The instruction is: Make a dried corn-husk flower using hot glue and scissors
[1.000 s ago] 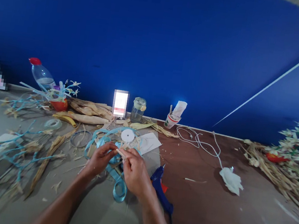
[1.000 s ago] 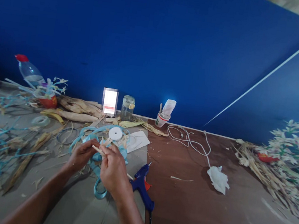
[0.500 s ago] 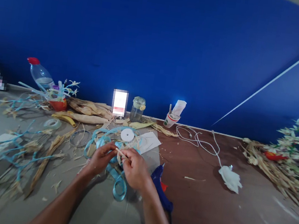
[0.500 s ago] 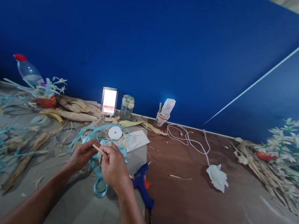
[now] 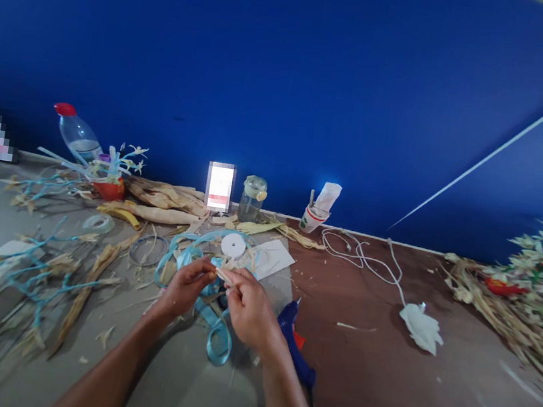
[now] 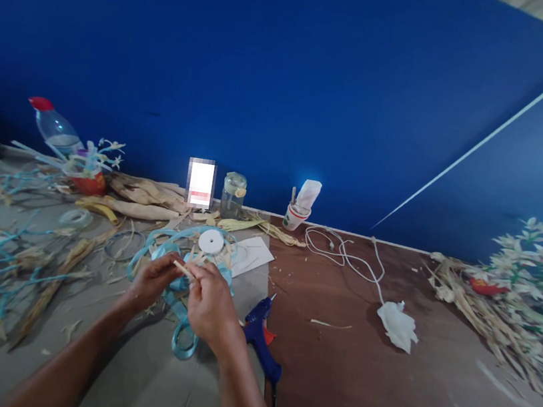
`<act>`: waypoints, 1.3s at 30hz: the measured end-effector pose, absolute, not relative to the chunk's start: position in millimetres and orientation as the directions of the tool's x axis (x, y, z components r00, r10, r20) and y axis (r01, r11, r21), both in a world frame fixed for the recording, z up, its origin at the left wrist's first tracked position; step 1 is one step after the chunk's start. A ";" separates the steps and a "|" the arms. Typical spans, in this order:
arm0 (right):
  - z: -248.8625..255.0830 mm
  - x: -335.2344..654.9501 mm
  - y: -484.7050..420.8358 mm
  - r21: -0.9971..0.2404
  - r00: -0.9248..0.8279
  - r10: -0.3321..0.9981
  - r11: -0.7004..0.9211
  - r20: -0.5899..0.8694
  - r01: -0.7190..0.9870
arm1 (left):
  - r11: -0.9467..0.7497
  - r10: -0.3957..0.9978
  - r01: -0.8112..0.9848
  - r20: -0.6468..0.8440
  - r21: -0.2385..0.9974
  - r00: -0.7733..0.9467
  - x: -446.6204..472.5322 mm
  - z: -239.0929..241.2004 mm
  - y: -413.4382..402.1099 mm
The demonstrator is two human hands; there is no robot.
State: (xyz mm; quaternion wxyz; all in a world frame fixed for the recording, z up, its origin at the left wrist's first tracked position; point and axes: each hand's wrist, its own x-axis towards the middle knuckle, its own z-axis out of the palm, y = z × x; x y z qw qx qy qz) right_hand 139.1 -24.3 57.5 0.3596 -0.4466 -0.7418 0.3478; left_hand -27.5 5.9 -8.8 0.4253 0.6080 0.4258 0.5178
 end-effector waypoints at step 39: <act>62.3 148.1 -24.1 -0.931 -0.309 0.936 0.253 0.167 0.264 | -0.164 0.972 -0.074 0.174 0.984 0.157 -27.5 -4.7 4.0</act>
